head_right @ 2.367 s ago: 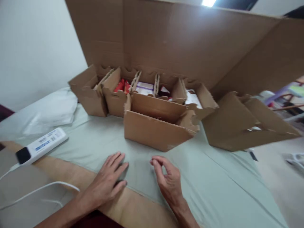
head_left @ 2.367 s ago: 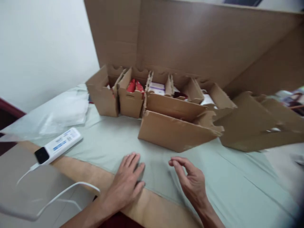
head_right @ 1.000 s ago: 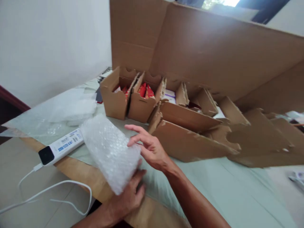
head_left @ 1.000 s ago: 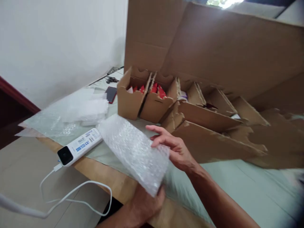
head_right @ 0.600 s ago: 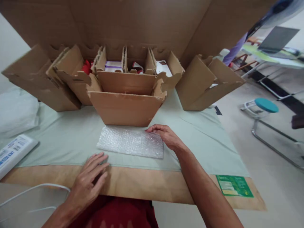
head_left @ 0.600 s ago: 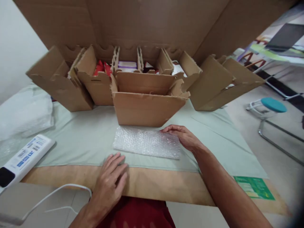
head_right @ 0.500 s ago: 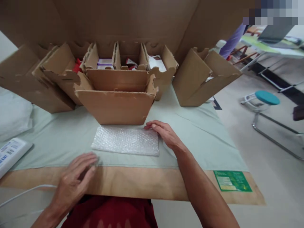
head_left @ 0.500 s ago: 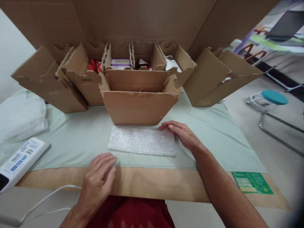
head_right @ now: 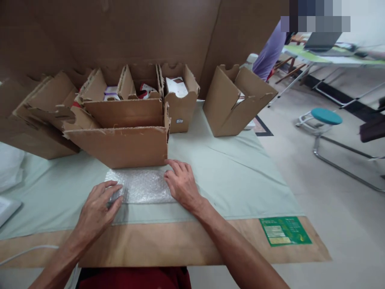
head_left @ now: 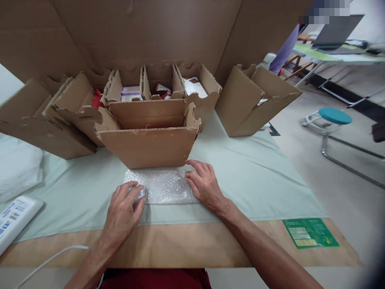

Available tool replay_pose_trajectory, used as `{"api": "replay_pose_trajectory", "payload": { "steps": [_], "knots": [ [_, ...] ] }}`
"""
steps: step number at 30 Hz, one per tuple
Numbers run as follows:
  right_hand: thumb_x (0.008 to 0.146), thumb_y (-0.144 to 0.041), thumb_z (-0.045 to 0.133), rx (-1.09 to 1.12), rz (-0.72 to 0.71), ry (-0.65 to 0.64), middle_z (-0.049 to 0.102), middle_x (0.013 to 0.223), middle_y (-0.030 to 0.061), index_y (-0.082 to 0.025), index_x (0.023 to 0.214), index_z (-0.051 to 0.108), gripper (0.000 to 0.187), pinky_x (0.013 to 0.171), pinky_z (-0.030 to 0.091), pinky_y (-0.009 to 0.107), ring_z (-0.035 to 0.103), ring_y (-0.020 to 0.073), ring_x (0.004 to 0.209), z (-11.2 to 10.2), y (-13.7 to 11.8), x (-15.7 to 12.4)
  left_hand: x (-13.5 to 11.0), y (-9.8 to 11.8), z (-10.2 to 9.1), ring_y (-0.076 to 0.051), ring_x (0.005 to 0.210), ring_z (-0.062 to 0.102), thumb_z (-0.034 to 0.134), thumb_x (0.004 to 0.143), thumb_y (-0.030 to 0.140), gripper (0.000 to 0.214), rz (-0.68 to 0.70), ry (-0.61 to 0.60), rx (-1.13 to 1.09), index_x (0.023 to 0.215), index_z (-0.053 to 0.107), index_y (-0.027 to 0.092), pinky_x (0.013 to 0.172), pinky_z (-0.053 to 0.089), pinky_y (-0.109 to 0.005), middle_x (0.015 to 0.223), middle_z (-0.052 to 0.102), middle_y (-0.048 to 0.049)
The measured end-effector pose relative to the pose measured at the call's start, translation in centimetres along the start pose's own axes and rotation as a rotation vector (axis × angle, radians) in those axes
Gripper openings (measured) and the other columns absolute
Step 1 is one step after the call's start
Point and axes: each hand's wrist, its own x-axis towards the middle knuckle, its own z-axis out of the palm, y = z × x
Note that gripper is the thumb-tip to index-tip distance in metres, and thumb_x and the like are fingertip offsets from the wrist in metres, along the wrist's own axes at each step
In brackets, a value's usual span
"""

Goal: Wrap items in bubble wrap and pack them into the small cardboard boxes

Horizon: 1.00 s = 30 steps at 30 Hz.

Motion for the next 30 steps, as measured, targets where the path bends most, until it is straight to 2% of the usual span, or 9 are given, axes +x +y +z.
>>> {"api": "replay_pose_trajectory", "payload": {
  "steps": [5,8,12,17,20,23,25,27,30],
  "knots": [
    [0.095,-0.011,0.057,-0.032,-0.220,0.192,0.071,0.134,0.0063,-0.026,0.090,0.063,0.016,0.101,0.044,0.045,0.064,0.0244,0.123,-1.9,-2.1,0.1,2.6,0.9,-1.7,-0.039,0.152,0.031,0.057,0.088,0.017,0.065,0.123,0.035,0.058,0.151,0.041,0.023,0.118,0.033,-0.062,0.161,0.035,-0.0181],
    [0.094,-0.010,0.056,-0.002,-0.316,0.179,0.078,0.116,0.0001,-0.028,0.090,0.062,0.019,0.104,0.042,0.044,0.069,0.0207,0.113,-2.8,-3.4,0.0,3.8,0.6,-2.3,-0.042,0.156,0.020,0.058,0.081,0.014,0.048,0.251,-0.047,0.095,0.128,0.059,0.023,0.121,0.024,-0.067,0.166,0.030,-0.0153],
    [0.096,-0.009,0.054,0.149,-0.287,0.168,0.078,0.089,-0.0003,-0.025,0.095,0.061,0.018,0.092,0.048,0.040,0.071,0.0178,0.089,-2.9,-3.7,0.2,4.0,-0.2,-2.9,-0.041,0.149,0.038,0.054,0.082,0.012,0.010,0.313,-0.094,0.154,0.079,0.058,0.021,0.118,0.028,-0.070,0.148,0.055,-0.0154],
    [0.096,-0.009,0.058,0.252,-0.202,0.254,0.076,0.091,0.0045,-0.021,0.117,0.060,0.024,0.075,0.051,0.035,0.068,0.0182,0.080,-4.2,-3.3,0.6,3.0,1.2,-5.6,-0.027,0.114,0.069,0.052,0.089,0.009,0.014,0.312,0.024,0.117,0.085,0.054,0.022,0.117,0.034,-0.061,0.096,0.075,-0.0038],
    [0.096,-0.007,0.058,0.356,-0.204,0.121,0.076,0.093,0.0043,-0.022,0.114,0.064,0.025,0.079,0.051,0.035,0.069,0.0182,0.085,-6.6,-3.8,0.1,1.3,2.3,-8.2,-0.023,0.107,0.071,0.055,0.091,0.013,0.011,0.340,-0.052,0.056,0.089,0.057,0.023,0.121,0.030,-0.056,0.088,0.074,0.0006],
    [0.098,-0.025,0.065,0.547,-0.193,-0.233,0.077,0.097,0.0044,-0.022,0.114,0.068,0.017,0.083,0.053,0.035,0.071,0.0180,0.090,-8.9,-4.0,-1.1,-1.0,2.4,-10.3,-0.021,0.106,0.072,0.064,0.091,0.033,0.015,0.333,-0.390,-0.040,0.106,0.064,0.027,0.117,0.040,-0.045,0.099,0.076,0.0015],
    [0.095,-0.045,0.068,0.634,-0.133,-0.412,0.078,0.101,0.0052,-0.021,0.113,0.071,0.030,0.085,0.055,0.034,0.071,0.0194,0.093,-9.8,-3.7,-2.1,-2.2,1.8,-11.0,-0.022,0.109,0.072,0.065,0.091,0.045,0.029,0.246,-0.527,-0.079,0.116,0.066,0.030,0.103,0.053,-0.035,0.109,0.076,0.0010],
    [0.096,-0.053,0.062,0.640,0.002,-0.457,0.078,0.102,0.0057,-0.022,0.110,0.073,0.036,0.084,0.056,0.034,0.072,0.0202,0.095,-9.8,-2.9,-2.9,-2.7,1.0,-10.7,-0.022,0.106,0.073,0.058,0.095,0.050,0.031,0.091,-0.500,-0.077,0.116,0.068,0.030,0.085,0.058,-0.030,0.111,0.077,-0.0004],
    [0.101,-0.044,0.054,0.459,0.284,-0.358,0.078,0.101,0.0062,-0.021,0.104,0.074,0.030,0.077,0.056,0.033,0.072,0.0199,0.089,-8.4,-1.4,-3.0,-2.5,-0.4,-8.8,-0.026,0.098,0.073,0.048,0.098,0.052,0.039,-0.096,-0.310,0.045,0.112,0.069,0.023,0.082,0.060,-0.037,0.110,0.075,-0.0068]
  ]
}}
